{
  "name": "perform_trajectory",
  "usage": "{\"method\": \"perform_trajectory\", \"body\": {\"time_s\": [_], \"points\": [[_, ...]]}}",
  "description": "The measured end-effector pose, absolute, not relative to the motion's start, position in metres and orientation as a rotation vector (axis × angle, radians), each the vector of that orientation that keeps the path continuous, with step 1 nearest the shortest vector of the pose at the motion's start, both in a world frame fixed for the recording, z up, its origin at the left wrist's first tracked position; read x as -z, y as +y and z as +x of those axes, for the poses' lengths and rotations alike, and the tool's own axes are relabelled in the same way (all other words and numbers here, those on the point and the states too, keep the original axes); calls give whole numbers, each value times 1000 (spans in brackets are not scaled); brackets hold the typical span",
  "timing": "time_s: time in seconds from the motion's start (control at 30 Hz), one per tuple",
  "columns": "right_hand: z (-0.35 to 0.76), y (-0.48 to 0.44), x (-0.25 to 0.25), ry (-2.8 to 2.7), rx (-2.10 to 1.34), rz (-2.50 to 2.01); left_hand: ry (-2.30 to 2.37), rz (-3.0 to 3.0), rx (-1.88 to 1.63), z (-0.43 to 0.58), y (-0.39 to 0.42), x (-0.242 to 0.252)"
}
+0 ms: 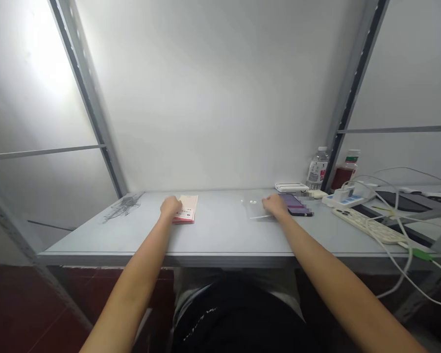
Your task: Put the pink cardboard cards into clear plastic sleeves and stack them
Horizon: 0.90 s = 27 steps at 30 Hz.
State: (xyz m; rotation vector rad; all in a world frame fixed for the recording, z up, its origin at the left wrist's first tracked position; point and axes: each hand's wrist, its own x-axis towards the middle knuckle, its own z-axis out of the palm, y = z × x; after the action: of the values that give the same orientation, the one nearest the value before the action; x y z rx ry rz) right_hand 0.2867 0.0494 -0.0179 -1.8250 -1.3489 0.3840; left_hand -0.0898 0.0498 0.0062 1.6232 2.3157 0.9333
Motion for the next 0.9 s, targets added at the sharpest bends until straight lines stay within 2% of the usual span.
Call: {"method": "perform_trajectory", "body": {"time_s": [0.17,0.27,0.37,0.47,0.57,0.63,0.7,0.77,0.83,0.9], "points": [[288,47,16,-1427,-203,-1907,2497,1634,-739,-84,44,-6],[277,46,8,-1534,-32,-1784,2523,1831,-774,-70,41,-15],[253,40,1,-1683,156,-1445,2316,1994,-917,-52,37,-26],[220,29,-3,-1775,114,-1182,2016,2072,-1035,-29,32,-33],[198,23,-5,-1827,21,-1096,1534,2094,-1039,-10,28,-37],[204,25,-5,-1780,-29,-1167,1431,2043,-1023,-7,28,-38],[226,32,-4,-1654,-27,-1337,1642,1952,-1089,-18,29,-37],[256,39,0,-1524,-8,-1642,2096,1773,-1136,-38,31,-34],[283,45,6,-1500,-62,-1903,2448,1590,-974,-61,33,-27],[297,47,12,-1562,-154,-2061,2542,1478,-745,-78,34,-20]]}}
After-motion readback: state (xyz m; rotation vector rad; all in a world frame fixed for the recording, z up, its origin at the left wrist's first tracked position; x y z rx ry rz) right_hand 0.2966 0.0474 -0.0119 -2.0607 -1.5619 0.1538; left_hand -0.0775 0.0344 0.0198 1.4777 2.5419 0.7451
